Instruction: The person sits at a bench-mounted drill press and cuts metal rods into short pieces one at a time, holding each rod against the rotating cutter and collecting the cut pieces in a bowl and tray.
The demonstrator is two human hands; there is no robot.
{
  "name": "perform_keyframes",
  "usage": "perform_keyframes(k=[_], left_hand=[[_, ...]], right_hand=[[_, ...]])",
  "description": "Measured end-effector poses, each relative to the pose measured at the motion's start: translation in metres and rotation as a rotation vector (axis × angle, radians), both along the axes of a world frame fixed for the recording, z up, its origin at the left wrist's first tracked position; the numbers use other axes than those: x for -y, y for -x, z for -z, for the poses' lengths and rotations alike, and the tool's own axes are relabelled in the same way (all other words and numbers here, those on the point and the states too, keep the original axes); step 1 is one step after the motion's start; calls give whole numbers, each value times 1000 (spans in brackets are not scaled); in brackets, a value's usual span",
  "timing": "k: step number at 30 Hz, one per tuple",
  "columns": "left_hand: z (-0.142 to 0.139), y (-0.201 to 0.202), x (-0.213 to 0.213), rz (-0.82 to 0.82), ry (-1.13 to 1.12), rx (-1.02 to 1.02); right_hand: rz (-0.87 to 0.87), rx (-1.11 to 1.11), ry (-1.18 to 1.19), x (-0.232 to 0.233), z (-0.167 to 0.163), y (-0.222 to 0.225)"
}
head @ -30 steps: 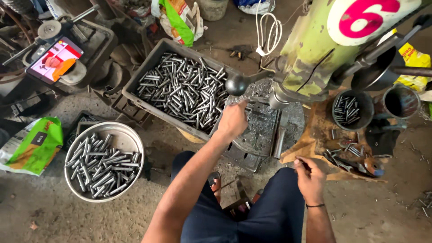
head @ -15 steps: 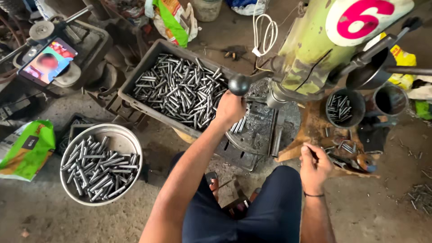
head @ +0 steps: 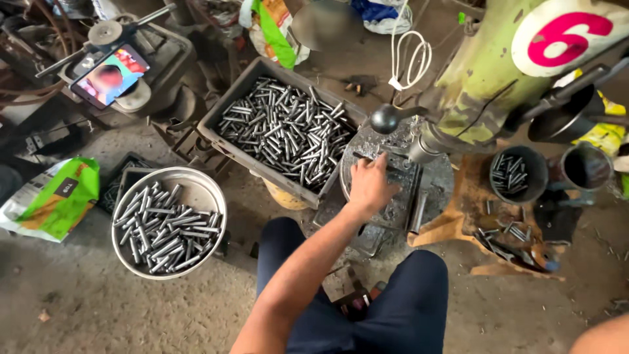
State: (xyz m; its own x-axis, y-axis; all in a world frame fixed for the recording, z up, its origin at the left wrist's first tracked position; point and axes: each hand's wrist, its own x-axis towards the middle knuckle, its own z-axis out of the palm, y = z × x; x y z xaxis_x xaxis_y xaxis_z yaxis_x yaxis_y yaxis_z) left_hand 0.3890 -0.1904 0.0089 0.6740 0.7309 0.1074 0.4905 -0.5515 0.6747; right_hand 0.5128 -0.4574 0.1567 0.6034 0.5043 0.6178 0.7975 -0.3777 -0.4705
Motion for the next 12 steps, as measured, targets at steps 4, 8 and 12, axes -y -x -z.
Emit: perform_keyframes(k=[4, 8, 12], left_hand=[[14, -5, 3, -2, -73, 63], [31, -11, 3, 21, -123, 108], [45, -16, 7, 53, -86, 136]], right_hand=[[78, -40, 279, 21, -30, -24], [188, -109, 472, 10, -28, -7], [282, -159, 405, -11, -42, 35]])
